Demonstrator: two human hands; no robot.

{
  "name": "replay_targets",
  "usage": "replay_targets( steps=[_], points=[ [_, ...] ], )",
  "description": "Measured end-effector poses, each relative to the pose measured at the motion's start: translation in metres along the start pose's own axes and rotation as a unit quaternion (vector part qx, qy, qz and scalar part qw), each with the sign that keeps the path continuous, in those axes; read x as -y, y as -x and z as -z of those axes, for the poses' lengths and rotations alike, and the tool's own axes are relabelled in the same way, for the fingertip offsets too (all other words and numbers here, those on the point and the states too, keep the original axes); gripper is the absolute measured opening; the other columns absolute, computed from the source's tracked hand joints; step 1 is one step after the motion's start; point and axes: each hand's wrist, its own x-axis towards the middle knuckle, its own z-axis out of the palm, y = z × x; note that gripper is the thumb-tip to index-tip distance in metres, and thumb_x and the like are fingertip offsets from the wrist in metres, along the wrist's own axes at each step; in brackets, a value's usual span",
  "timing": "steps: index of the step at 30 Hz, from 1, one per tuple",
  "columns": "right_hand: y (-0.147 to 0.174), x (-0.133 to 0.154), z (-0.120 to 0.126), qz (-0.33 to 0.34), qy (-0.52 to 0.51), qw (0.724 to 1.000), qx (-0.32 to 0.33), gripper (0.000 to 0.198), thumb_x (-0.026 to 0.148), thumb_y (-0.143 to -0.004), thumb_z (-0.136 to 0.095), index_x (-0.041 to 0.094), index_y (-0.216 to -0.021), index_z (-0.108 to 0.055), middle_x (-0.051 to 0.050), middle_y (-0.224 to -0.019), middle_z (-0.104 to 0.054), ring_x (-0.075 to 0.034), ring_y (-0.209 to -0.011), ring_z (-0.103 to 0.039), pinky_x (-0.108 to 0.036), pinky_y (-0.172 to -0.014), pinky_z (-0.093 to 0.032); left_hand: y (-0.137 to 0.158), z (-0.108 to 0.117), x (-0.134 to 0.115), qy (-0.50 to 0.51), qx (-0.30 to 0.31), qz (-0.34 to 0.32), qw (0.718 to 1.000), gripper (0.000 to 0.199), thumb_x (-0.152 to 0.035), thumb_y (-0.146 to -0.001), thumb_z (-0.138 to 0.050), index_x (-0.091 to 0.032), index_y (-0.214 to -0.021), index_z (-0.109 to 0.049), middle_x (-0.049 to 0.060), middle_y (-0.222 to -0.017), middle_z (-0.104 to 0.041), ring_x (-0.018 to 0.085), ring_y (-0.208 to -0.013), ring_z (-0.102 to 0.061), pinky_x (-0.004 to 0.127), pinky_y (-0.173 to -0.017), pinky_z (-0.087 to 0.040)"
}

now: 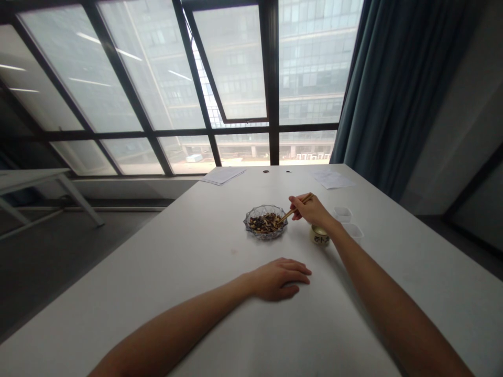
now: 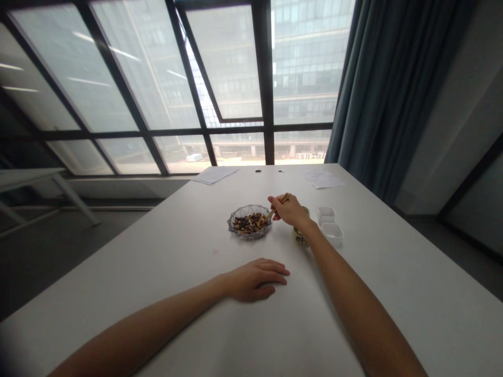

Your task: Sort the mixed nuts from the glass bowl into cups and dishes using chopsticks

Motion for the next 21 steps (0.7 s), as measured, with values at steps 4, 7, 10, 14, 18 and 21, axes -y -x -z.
replay_targets(
  steps=[4, 7, 10, 14, 18, 21],
  points=[
    [-0.002, -0.006, -0.002, 0.02, 0.009, 1.0, -0.009, 0.054, 0.064, -0.088, -0.064, 0.015, -0.065, -0.068, -0.007, -0.052, -0.067, -0.017, -0.044, -0.067, -0.022, -0.043, -0.055, 0.0, -0.001, 0.001, 0.003, -0.002, -0.001, 1.0, 0.038, -0.026, -0.097, -0.055, -0.027, -0.135, -0.06, 0.007, -0.145, -0.06, 0.024, -0.137, -0.053, 0.039, -0.12, -0.037],
    [-0.001, -0.003, -0.002, 0.023, 0.024, 0.999, -0.036, 0.054, 0.063, -0.089, -0.063, 0.015, -0.065, -0.067, -0.007, -0.05, -0.066, -0.018, -0.043, -0.067, -0.022, -0.042, -0.055, 0.001, -0.002, 0.002, 0.004, -0.002, -0.001, 1.0, 0.038, -0.027, -0.097, -0.055, -0.028, -0.135, -0.06, 0.007, -0.145, -0.06, 0.024, -0.137, -0.053, 0.039, -0.12, -0.037],
    [0.001, 0.002, -0.003, 0.014, 0.031, 0.997, -0.064, 0.052, 0.061, -0.09, -0.063, 0.016, -0.064, -0.066, -0.007, -0.048, -0.066, -0.017, -0.041, -0.066, -0.022, -0.041, -0.054, 0.001, -0.002, 0.002, 0.004, -0.001, -0.002, 1.0, 0.038, -0.028, -0.098, -0.054, -0.028, -0.135, -0.06, 0.007, -0.145, -0.06, 0.024, -0.138, -0.053, 0.039, -0.12, -0.037],
    [0.001, 0.005, -0.002, 0.012, 0.029, 0.997, -0.072, 0.053, 0.061, -0.091, -0.061, 0.016, -0.064, -0.066, -0.008, -0.047, -0.065, -0.017, -0.04, -0.065, -0.022, -0.041, -0.054, 0.001, -0.001, 0.002, 0.001, -0.004, -0.006, 1.0, 0.037, -0.027, -0.098, -0.054, -0.027, -0.135, -0.06, 0.007, -0.145, -0.06, 0.024, -0.137, -0.053, 0.039, -0.12, -0.037],
    [0.0, 0.006, 0.0, 0.016, 0.025, 0.997, -0.077, 0.055, 0.064, -0.09, -0.061, 0.015, -0.065, -0.066, -0.007, -0.047, -0.065, -0.017, -0.041, -0.066, -0.022, -0.04, -0.053, 0.001, 0.0, 0.001, 0.0, -0.003, -0.005, 1.0, 0.037, -0.028, -0.098, -0.054, -0.027, -0.134, -0.06, 0.007, -0.145, -0.06, 0.024, -0.138, -0.053, 0.038, -0.12, -0.037],
    [0.0, 0.008, 0.003, 0.018, 0.028, 0.996, -0.086, 0.056, 0.064, -0.091, -0.06, 0.015, -0.066, -0.067, -0.008, -0.047, -0.065, -0.018, -0.041, -0.067, -0.021, -0.04, -0.053, 0.001, 0.0, 0.001, -0.001, 0.001, -0.002, 1.0, 0.037, -0.027, -0.098, -0.055, -0.026, -0.134, -0.06, 0.007, -0.145, -0.06, 0.023, -0.138, -0.053, 0.038, -0.12, -0.037]
  ],
)
